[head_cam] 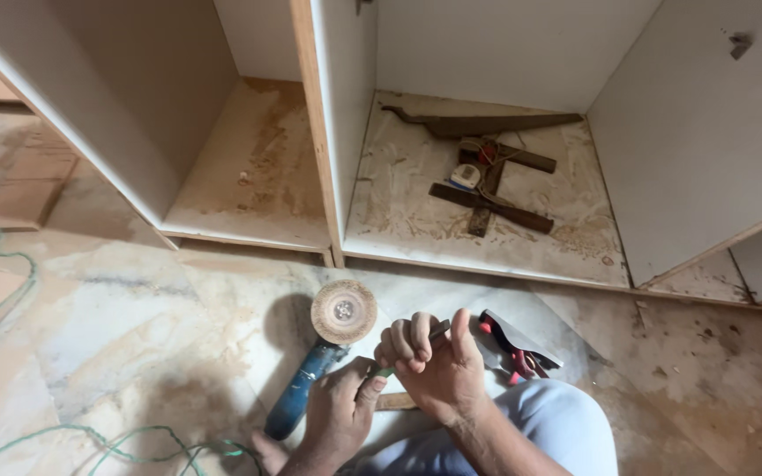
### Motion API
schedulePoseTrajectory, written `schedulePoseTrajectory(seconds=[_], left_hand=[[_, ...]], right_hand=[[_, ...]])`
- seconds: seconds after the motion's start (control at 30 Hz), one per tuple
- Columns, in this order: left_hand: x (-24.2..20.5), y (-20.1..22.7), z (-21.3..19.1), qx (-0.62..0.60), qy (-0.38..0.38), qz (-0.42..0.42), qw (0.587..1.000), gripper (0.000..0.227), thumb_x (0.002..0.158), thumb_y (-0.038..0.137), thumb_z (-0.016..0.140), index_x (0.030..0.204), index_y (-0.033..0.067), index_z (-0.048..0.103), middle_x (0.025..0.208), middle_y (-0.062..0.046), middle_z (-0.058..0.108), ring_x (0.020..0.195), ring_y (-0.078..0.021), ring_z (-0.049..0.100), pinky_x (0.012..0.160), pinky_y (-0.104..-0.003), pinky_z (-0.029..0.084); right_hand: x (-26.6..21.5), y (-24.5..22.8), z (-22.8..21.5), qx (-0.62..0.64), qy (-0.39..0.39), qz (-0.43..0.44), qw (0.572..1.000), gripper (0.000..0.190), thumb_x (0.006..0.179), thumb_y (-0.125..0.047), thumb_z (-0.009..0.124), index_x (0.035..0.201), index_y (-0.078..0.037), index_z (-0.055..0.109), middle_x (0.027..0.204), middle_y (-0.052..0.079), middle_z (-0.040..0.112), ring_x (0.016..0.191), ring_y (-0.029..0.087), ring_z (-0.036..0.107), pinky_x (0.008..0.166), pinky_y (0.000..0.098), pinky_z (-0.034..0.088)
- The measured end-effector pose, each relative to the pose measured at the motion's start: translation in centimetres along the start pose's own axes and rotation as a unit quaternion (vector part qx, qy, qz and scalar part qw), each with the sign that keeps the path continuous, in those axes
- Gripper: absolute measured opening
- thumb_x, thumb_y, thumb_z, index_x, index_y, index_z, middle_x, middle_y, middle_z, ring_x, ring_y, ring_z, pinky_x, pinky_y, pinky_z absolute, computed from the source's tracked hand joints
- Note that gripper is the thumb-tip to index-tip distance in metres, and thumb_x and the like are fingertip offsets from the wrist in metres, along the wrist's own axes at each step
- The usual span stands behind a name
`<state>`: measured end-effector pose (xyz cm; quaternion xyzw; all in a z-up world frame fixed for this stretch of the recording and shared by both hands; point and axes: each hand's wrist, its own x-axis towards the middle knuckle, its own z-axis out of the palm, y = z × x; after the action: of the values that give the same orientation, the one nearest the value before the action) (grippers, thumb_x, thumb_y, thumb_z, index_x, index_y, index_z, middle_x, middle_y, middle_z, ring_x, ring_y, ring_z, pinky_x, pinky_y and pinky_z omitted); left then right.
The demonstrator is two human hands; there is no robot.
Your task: The person sharpens a knife and a metal tool using a powered grinding wheel, then hits the tool with a hammer.
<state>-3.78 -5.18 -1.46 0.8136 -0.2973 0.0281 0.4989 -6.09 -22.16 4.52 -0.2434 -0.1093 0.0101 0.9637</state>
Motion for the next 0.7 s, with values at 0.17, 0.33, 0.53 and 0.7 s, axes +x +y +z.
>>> schedulePoseTrajectory(seconds=[0.17,0.33,0.53,0.7], left_hand=[[0.4,1.0,-1.0,0.043,0.034,0.076,0.996,0.028,0.101,0.032,0.06,0.094,0.0048,0.064,0.075,-0.011,0.069,0.067,-0.0313,0.071,0.056,-0.044,0.053],[0.7,1.3,-1.7,0.082,0.048,0.105,0.99,0.03,0.101,0.034,0.06,0.089,0.0055,0.062,0.072,-0.01,0.067,0.065,-0.0291,0.069,0.056,-0.042,0.053],[0.8,1.5,-2.1,0.108,0.032,0.128,0.985,0.033,0.102,0.034,0.058,0.088,0.0051,0.062,0.07,-0.009,0.064,0.065,-0.0288,0.069,0.057,-0.043,0.053],[0.8,1.8,-2.3,0.12,0.069,0.173,0.975,0.033,0.104,0.034,0.056,0.091,0.0039,0.062,0.072,-0.009,0.064,0.067,-0.028,0.068,0.058,-0.041,0.054]], right_hand=[[-0.6,0.0,-0.4,0.014,-0.046,0.002,0.999,0.065,0.103,-0.066,0.043,0.074,-0.009,0.049,0.07,0.003,0.043,0.079,0.021,0.044,0.092,0.0404,0.04],[-0.7,0.3,-1.1,0.036,-0.092,0.0,0.995,0.06,0.104,-0.062,0.046,0.079,-0.009,0.058,0.071,0.003,0.05,0.082,0.021,0.05,0.099,0.0426,0.041],[-0.7,0.2,-0.9,0.027,-0.136,-0.001,0.99,0.069,0.102,-0.07,0.043,0.083,-0.008,0.066,0.071,0.005,0.052,0.086,0.02,0.053,0.103,0.0439,0.041],[-0.8,0.4,-1.1,0.027,-0.15,-0.005,0.988,0.069,0.1,-0.071,0.044,0.083,-0.008,0.066,0.072,0.003,0.051,0.089,0.02,0.054,0.107,0.0458,0.041]])
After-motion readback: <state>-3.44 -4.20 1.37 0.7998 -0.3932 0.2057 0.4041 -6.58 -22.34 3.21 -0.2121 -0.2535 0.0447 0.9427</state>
